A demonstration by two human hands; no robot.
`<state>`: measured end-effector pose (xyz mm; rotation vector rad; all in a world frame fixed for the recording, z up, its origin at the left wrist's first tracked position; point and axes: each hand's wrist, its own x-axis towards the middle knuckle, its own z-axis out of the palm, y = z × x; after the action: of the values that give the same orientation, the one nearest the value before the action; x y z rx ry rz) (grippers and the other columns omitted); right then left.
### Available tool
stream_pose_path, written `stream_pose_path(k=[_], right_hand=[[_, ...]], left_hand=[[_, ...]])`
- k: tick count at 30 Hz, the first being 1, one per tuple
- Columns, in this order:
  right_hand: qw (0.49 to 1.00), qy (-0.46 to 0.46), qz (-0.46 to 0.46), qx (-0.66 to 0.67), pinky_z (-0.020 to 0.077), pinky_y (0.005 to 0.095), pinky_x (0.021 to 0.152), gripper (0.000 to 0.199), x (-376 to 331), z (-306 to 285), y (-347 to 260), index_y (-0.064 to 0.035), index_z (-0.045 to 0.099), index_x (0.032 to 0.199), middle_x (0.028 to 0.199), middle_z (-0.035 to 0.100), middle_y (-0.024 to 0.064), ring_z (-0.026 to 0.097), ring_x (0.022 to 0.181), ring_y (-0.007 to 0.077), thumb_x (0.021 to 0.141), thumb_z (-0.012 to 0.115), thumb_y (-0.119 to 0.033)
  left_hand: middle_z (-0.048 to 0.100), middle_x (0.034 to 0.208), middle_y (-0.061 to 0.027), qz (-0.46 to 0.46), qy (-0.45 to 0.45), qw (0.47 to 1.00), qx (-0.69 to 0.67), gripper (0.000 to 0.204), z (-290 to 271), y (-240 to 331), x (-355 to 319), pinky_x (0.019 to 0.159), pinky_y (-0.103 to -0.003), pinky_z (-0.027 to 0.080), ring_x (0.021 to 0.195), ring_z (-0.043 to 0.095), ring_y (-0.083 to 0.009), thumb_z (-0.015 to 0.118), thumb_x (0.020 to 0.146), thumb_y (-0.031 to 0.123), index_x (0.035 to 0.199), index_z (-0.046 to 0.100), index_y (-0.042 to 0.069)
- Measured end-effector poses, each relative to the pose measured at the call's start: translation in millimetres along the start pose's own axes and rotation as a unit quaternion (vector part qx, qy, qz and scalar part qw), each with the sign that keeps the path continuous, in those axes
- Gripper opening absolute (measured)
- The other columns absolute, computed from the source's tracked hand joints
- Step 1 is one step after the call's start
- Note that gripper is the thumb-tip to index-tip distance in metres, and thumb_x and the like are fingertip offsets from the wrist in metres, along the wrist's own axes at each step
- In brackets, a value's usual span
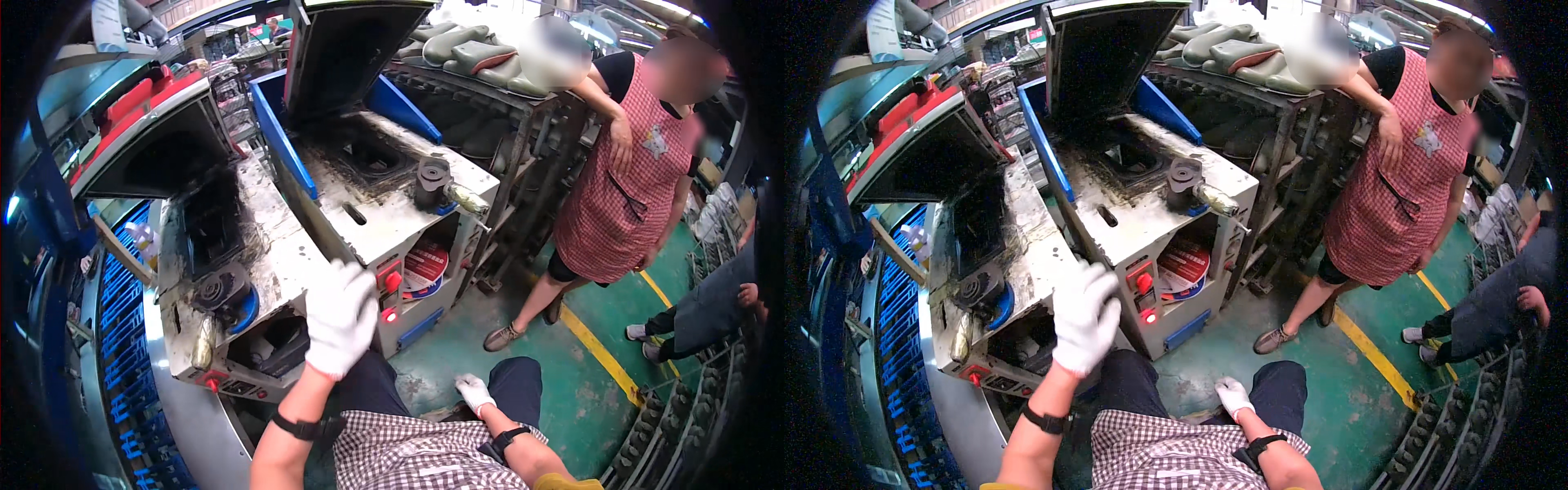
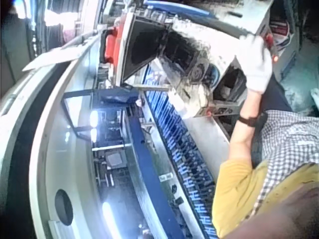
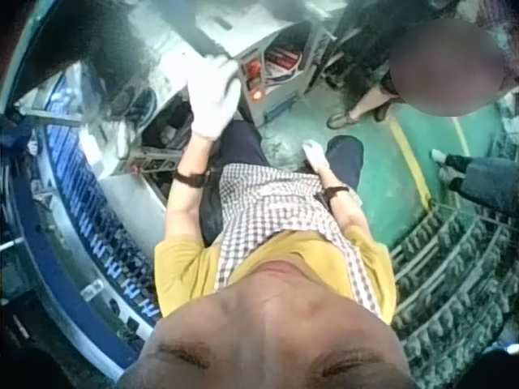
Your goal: Operating an industrial shoe machine to process shoe components on a factory line.
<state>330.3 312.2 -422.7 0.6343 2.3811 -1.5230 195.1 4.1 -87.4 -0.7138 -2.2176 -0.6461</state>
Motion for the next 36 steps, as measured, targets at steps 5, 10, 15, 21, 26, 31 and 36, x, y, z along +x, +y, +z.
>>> stream_pose_path(k=[5,10,15,21,26,31,36], right_hand=[[0.998,-0.008,-0.048,-0.041,0.0501,0.0356,0.100,0.038,2.4,-1.3,14.3,-0.0021,0.072,0.122,0.116,0.074,0.0163,0.069,0.110,0.0288,0.098,0.059,-0.029],[0.991,-0.070,-0.038,-0.111,0.0461,0.0398,0.107,0.043,5.7,9.1,13.9,-0.0058,0.069,0.129,0.130,0.069,0.0199,0.064,0.123,0.0352,0.097,0.056,-0.033],[0.978,-0.125,-0.012,-0.165,0.0443,0.0416,0.110,0.050,-2.6,5.5,3.7,-0.0083,0.064,0.137,0.138,0.065,0.0191,0.060,0.130,0.0355,0.098,0.054,-0.038],[0.970,-0.150,0.015,-0.192,0.0436,0.0426,0.110,0.054,-9.7,1.5,-10.9,-0.0123,0.064,0.138,0.142,0.063,0.0176,0.058,0.132,0.0369,0.097,0.052,-0.044],[0.967,-0.149,0.042,-0.201,0.0444,0.0432,0.109,0.054,1.3,12.4,-2.0,-0.0121,0.064,0.137,0.138,0.066,0.0184,0.060,0.129,0.0383,0.097,0.050,-0.045],[0.973,-0.153,0.018,-0.172,0.0456,0.0429,0.107,0.052,11.2,21.0,5.9,-0.0118,0.067,0.134,0.134,0.068,0.0181,0.062,0.126,0.0382,0.095,0.051,-0.041],[0.965,-0.161,0.019,-0.208,0.0459,0.0431,0.108,0.053,13.9,24.3,9.9,-0.0119,0.066,0.137,0.135,0.068,0.0191,0.062,0.127,0.0385,0.094,0.051,-0.040]], left_hand=[[0.069,0.118,-0.0165,-0.066,-0.066,0.996,0.014,0.030,11.5,-32.4,62.8,0.098,-0.043,0.052,0.106,0.068,-0.0364,0.068,0.088,0.014,0.116,0.069,0.005],[0.065,0.138,-0.0168,-0.081,-0.174,0.973,0.130,0.041,34.4,-57.1,63.3,0.102,-0.047,0.051,0.115,0.067,-0.0360,0.060,0.098,0.032,0.133,0.066,0.011],[0.059,0.147,-0.0145,-0.077,-0.218,0.966,0.115,0.047,34.6,-63.7,72.1,0.110,-0.045,0.046,0.129,0.058,-0.0366,0.055,0.101,0.038,0.140,0.061,0.012],[0.059,0.145,-0.0161,-0.112,-0.199,0.968,0.107,0.042,45.6,-74.7,85.0,0.110,-0.046,0.044,0.131,0.055,-0.0368,0.057,0.098,0.036,0.130,0.066,0.010],[0.063,0.136,-0.0222,-0.066,-0.156,0.986,0.001,0.028,63.2,-95.0,85.4,0.111,-0.045,0.044,0.129,0.057,-0.0409,0.067,0.093,0.022,0.114,0.070,0.005],[0.062,0.136,-0.0220,-0.071,-0.144,0.986,-0.036,0.028,70.2,-110.2,78.7,0.112,-0.045,0.044,0.130,0.057,-0.0397,0.068,0.093,0.022,0.115,0.070,0.004],[0.061,0.138,-0.0210,-0.133,-0.158,0.975,-0.077,0.029,68.5,-111.4,79.4,0.114,-0.043,0.042,0.133,0.055,-0.0375,0.067,0.094,0.022,0.117,0.071,0.005]])
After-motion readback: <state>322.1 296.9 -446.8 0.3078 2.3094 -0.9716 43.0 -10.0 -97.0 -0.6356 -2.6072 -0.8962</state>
